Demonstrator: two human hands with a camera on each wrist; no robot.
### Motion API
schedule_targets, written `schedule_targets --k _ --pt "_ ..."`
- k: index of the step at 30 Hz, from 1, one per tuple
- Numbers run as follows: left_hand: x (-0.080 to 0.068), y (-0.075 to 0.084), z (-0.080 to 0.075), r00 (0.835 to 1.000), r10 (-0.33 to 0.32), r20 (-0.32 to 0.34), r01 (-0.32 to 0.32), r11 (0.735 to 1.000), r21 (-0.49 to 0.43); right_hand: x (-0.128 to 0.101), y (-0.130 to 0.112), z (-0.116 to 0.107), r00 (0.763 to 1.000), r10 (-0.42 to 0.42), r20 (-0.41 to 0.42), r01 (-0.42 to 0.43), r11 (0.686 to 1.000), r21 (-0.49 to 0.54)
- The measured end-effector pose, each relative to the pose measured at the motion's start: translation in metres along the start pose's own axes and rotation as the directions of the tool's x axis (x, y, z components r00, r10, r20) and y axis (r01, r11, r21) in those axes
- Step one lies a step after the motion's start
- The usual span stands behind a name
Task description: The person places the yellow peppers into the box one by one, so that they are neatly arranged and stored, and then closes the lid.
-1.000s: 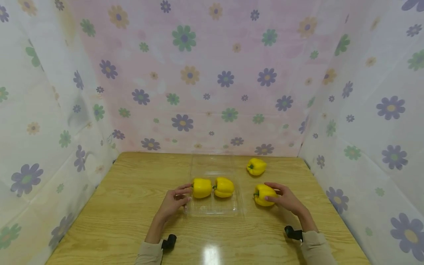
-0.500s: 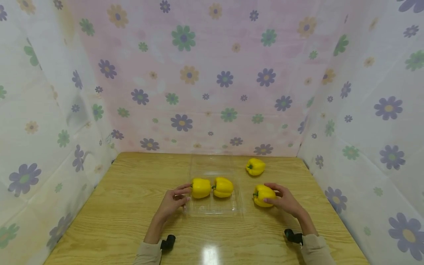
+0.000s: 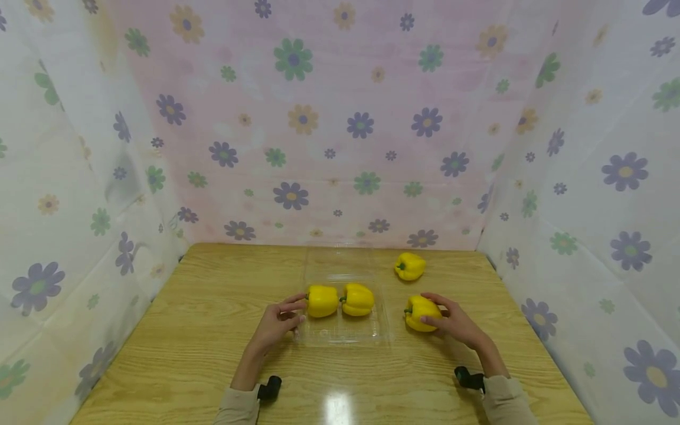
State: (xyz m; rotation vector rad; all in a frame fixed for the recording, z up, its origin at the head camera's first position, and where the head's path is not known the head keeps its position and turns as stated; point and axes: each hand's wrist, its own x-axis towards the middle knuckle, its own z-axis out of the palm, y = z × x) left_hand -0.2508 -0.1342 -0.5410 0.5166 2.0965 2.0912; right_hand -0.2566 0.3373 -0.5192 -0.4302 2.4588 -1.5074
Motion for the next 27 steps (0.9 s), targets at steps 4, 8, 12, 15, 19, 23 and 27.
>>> schedule_targets --k 4,8,12,15,19,23,27 --pt "0.001 0.000 0.000 1.000 0.003 0.002 -0.003 1.000 -0.015 0.001 0.003 0.002 0.999 -0.031 -0.019 0.030 0.999 -0.012" --pt "0.001 0.000 0.000 1.000 -0.011 -0.001 0.011 1.000 -0.026 0.002 0.007 0.003 0.993 -0.101 -0.053 0.097 0.993 -0.071" --pt "0.001 0.000 0.000 1.000 -0.027 -0.013 0.027 0.999 -0.025 0.005 0.010 0.004 0.986 -0.154 -0.067 0.146 0.984 -0.105" --pt "0.002 -0.001 -0.001 0.999 -0.029 -0.014 0.029 0.999 -0.025 0.006 0.012 0.004 0.988 -0.138 -0.072 0.132 0.989 -0.073" --pt "0.002 -0.002 -0.001 1.000 -0.030 -0.010 0.030 0.999 -0.022 0.006 0.013 0.003 0.992 -0.104 -0.066 0.104 0.995 0.005" --pt "0.002 -0.003 -0.002 1.000 -0.031 -0.002 0.031 0.999 -0.020 0.004 0.013 0.004 0.994 -0.091 -0.065 0.095 0.994 0.055" --pt "0.001 -0.003 -0.002 0.999 -0.032 -0.001 0.032 0.999 -0.028 0.005 0.017 0.004 0.992 -0.106 -0.063 0.111 0.991 0.078"
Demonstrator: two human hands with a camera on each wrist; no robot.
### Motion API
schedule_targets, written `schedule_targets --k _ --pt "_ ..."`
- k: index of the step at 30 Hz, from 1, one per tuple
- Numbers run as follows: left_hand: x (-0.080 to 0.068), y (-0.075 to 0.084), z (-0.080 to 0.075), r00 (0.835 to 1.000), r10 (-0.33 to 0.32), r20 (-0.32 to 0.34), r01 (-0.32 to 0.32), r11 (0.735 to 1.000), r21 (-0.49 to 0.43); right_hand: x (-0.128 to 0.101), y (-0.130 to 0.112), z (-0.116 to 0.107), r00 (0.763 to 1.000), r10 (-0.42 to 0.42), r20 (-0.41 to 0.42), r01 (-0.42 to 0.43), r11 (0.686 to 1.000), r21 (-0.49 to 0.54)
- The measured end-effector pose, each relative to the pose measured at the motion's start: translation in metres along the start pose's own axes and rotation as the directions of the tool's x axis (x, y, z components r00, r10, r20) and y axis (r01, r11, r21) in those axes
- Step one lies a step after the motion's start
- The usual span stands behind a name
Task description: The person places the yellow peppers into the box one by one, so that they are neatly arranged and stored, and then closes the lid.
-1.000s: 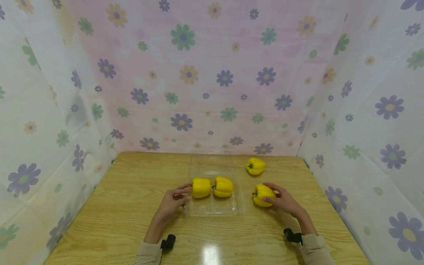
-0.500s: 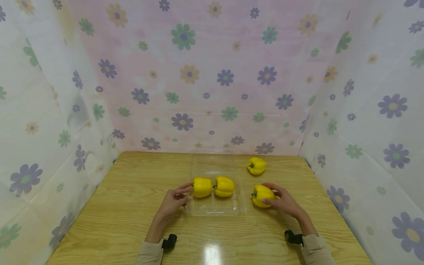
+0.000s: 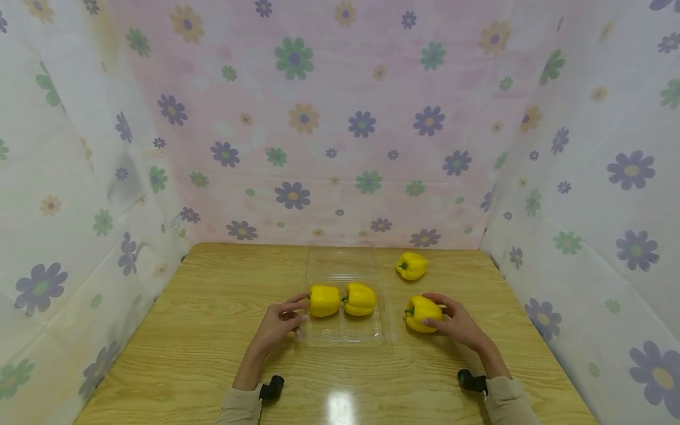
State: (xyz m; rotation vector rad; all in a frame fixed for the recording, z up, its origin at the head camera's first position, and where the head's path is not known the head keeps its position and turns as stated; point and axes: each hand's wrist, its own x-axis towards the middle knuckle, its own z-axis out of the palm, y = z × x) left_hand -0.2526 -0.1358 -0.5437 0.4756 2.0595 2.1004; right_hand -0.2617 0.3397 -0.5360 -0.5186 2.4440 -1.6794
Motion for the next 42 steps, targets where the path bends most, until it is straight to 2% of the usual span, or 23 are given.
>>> schedule_targets --k 10,18,25,33,42 --pt "-0.001 0.001 0.001 1.000 -0.002 -0.004 0.002 1.000 -0.008 0.000 0.004 -0.001 0.999 -0.037 -0.029 0.037 0.999 -0.004" --pt "-0.001 0.004 0.001 1.000 -0.016 -0.010 0.016 1.000 -0.002 0.003 -0.003 0.001 0.986 -0.152 -0.071 0.143 0.983 -0.119" --pt "0.001 0.001 0.001 0.999 -0.030 -0.014 0.030 1.000 0.007 0.004 -0.006 0.004 0.982 -0.162 -0.101 0.149 0.981 -0.126" --pt "0.002 0.000 0.003 0.999 -0.040 -0.036 0.040 0.999 0.002 0.006 -0.014 0.011 0.959 -0.248 -0.139 0.239 0.968 -0.081" --pt "0.002 -0.002 0.002 0.999 -0.021 -0.036 0.021 1.000 0.012 0.008 -0.028 0.025 0.952 -0.265 -0.156 0.273 0.962 0.033"
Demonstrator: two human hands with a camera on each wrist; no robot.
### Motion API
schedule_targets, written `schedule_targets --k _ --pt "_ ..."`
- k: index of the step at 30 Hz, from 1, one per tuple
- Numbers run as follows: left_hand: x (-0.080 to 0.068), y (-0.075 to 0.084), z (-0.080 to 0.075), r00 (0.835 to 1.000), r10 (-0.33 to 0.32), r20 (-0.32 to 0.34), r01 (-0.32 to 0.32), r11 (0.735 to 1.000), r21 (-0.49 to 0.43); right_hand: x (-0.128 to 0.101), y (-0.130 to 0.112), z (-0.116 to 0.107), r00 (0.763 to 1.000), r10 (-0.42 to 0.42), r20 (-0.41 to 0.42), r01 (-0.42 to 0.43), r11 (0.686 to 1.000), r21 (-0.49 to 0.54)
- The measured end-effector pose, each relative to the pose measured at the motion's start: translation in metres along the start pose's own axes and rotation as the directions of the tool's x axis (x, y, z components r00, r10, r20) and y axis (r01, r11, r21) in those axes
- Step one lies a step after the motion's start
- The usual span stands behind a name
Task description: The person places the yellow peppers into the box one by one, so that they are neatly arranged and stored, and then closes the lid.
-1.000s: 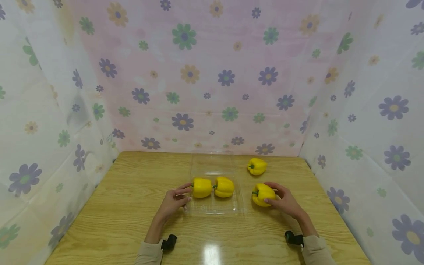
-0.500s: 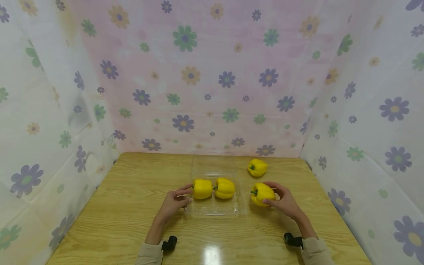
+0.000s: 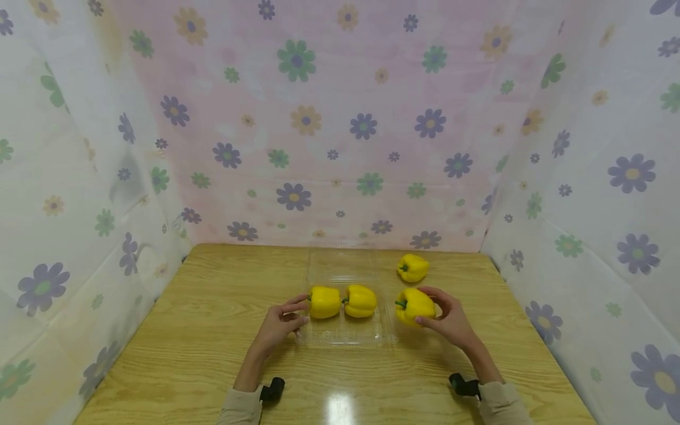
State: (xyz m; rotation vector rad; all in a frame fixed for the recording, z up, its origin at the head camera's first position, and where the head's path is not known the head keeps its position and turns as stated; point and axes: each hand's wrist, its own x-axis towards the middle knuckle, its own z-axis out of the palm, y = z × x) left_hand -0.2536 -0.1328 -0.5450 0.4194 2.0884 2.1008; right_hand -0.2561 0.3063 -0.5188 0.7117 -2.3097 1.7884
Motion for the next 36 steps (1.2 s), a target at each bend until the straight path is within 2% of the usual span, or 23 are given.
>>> schedule_targets --k 14,23,31,36 --pt "0.001 0.000 0.000 1.000 0.023 0.008 -0.023 1.000 0.013 0.007 -0.003 0.024 0.994 -0.110 -0.007 0.110 0.991 0.079" --pt "0.001 -0.001 -0.002 0.999 0.033 0.013 -0.033 0.999 0.020 0.011 -0.010 0.041 0.993 -0.119 0.016 0.118 0.989 0.091" --pt "0.000 0.003 -0.001 1.000 0.031 0.005 -0.031 0.999 0.036 0.011 -0.015 0.059 0.992 -0.126 0.028 0.121 0.981 0.152" --pt "0.000 0.001 -0.001 1.000 0.031 0.005 -0.031 0.998 0.046 0.013 -0.015 0.073 0.990 -0.109 0.087 0.092 0.979 0.181"
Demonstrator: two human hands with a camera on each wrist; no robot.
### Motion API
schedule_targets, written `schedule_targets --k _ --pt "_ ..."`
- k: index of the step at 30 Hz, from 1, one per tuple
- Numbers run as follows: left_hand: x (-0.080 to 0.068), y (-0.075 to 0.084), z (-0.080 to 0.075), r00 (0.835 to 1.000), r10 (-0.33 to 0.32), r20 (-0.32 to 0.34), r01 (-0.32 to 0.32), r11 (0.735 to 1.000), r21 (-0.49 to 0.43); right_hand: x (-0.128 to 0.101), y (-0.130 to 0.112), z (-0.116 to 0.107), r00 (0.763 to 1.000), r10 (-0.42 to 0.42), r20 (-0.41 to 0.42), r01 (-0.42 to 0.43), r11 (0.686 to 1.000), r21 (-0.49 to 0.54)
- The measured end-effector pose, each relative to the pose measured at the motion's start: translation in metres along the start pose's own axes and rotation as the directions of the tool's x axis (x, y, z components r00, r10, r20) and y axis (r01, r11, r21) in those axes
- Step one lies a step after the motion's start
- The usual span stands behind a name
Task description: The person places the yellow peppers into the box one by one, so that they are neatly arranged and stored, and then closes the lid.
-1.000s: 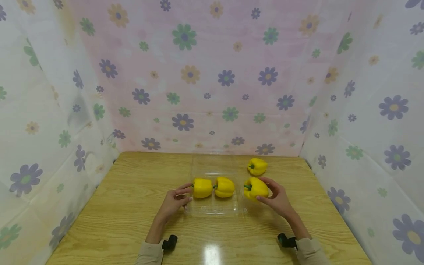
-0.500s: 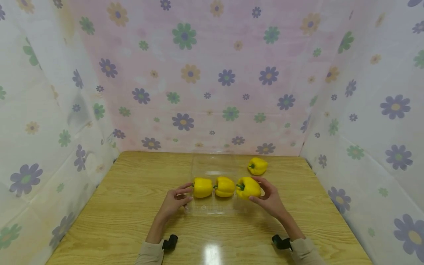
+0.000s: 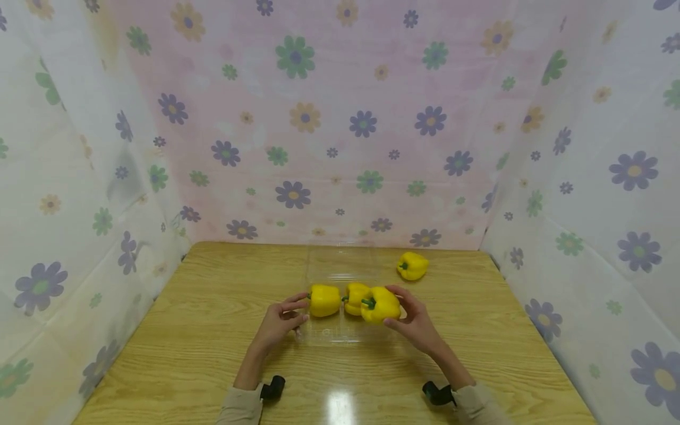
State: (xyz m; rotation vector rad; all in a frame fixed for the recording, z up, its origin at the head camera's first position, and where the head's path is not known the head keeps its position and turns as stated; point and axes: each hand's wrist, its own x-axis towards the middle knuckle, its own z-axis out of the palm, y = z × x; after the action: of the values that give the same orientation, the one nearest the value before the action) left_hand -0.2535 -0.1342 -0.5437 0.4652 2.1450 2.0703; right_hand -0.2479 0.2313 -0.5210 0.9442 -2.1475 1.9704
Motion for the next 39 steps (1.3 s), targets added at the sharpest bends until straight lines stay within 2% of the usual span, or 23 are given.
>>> schedule_targets --k 13,23,31,39 --pt "0.000 0.001 0.001 1.000 -0.009 -0.017 0.009 1.000 0.015 0.012 -0.002 0.039 0.983 0.151 0.101 -0.147 0.988 -0.047" --pt "-0.002 0.001 0.003 1.000 0.001 0.000 -0.001 1.000 -0.019 0.020 -0.001 0.056 0.957 0.194 0.214 -0.176 0.979 -0.103" --pt "-0.001 0.001 0.001 1.000 0.023 0.014 -0.022 0.999 -0.049 0.034 -0.005 0.071 0.953 0.204 0.224 -0.161 0.968 -0.194" --pt "-0.001 0.000 0.001 1.000 0.019 0.015 -0.019 1.000 -0.024 0.048 0.001 0.085 0.932 0.271 0.243 -0.222 0.952 -0.210"
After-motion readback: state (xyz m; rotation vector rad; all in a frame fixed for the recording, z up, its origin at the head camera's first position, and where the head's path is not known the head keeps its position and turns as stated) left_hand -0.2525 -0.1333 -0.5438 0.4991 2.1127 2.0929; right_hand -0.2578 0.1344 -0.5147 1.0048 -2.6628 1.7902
